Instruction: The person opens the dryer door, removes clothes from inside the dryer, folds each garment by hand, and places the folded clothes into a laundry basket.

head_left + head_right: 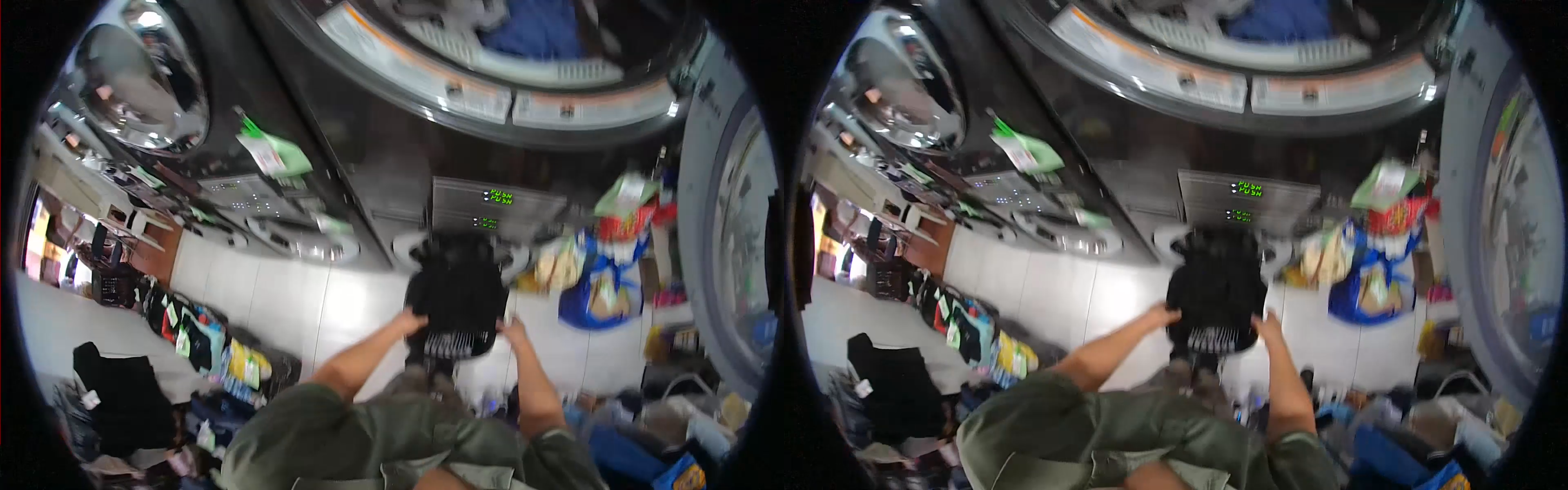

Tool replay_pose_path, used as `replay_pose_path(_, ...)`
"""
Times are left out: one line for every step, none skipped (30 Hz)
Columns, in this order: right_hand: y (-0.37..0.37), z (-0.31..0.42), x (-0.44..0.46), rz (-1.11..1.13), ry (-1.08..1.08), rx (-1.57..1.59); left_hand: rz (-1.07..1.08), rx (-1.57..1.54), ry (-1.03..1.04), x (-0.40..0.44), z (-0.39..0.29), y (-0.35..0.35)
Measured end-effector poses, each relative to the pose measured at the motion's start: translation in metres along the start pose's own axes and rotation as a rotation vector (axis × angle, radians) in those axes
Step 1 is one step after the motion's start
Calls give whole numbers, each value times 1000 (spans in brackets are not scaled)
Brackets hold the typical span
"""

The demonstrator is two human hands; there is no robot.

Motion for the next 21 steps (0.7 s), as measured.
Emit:
replay_pose_path(-13, 26, -4, 30, 132, -203, 6, 241, 28, -34, -61, -15)
replay_pose_path(-27, 53, -1, -51, 32, -132, -87, 191, 260, 1, -54, -20)
replay_pose_path(-43, 89, 3, -32, -59, 57, -304, 232, 406, -41, -127, -44)
replay_pose_path(-70, 141, 1, 34, -208, 22, -563, 326, 867, -47, -175, -70)
replay_pose_path(-91, 193, -4, -12, -477, 181, -764, 346, 1091, -76, -234, -101)
replay_pose_path(-117, 255, -20, -13, -578, 244, -931, 411, 1256, -105, -287, -133)
replay_pose_path(-150, 337, -69, -82, -876, 294, -1110, 410, 1370, -127, -331, -162)
replay_pose_path(-171, 394, -93, -80, -977, 368, -1287, 433, 1403, -145, -365, -186)
replay_pose_path(-187, 438, -104, -134, -1028, 332, -1414, 452, 1384, -153, -394, -208)
replay_pose_path(-198, 482, -105, -225, -1172, 342, -1541, 467, 1362, -154, -416, -225)
replay_pose_path(-209, 527, -111, -418, -1375, 239, -1590, 508, 1327, -147, -434, -238)
replay_pose_path(-217, 566, -118, -522, -1393, 136, -1639, 548, 1293, -139, -447, -245)
replay_pose_path(-219, 601, -111, -629, -1441, 127, -1668, 655, 1166, -132, -453, -245)
replay_pose_path(-224, 632, -99, -738, -1486, 117, -1695, 635, 1185, -131, -453, -243)
replay_pose_path(-231, 659, -82, -882, -1462, 44, -1703, 578, 1218, -127, -451, -246)
replay_pose_path(-235, 679, -64, -1024, -1422, -26, -1701, 526, 1251, -123, -448, -249)
replay_pose_path(-242, 696, -50, -1036, -1421, -26, -1715, 448, 1278, -123, -448, -250)
replay_pose_path(-252, 709, -35, -1067, -1222, 21, -1717, 441, 1286, -122, -448, -251)
replay_pose_path(-261, 714, -22, -1088, -1020, 67, -1712, 456, 1292, -121, -448, -251)
replay_pose_path(-271, 716, -10, -1068, -889, -30, -1712, 472, 1295, -121, -447, -253)
replay_pose_path(-278, 715, 1, -1079, -761, -179, -1720, 475, 1297, -122, -447, -253)
Point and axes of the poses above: each hand's wrist, its own x-axis towards the middle knuckle, its own y-axis out of the palm, z = x × y, the point moved 2 cm from there along x, towards the middle knuckle, and after that the axes turned 3 degrees about y, right-handed, at the moved point
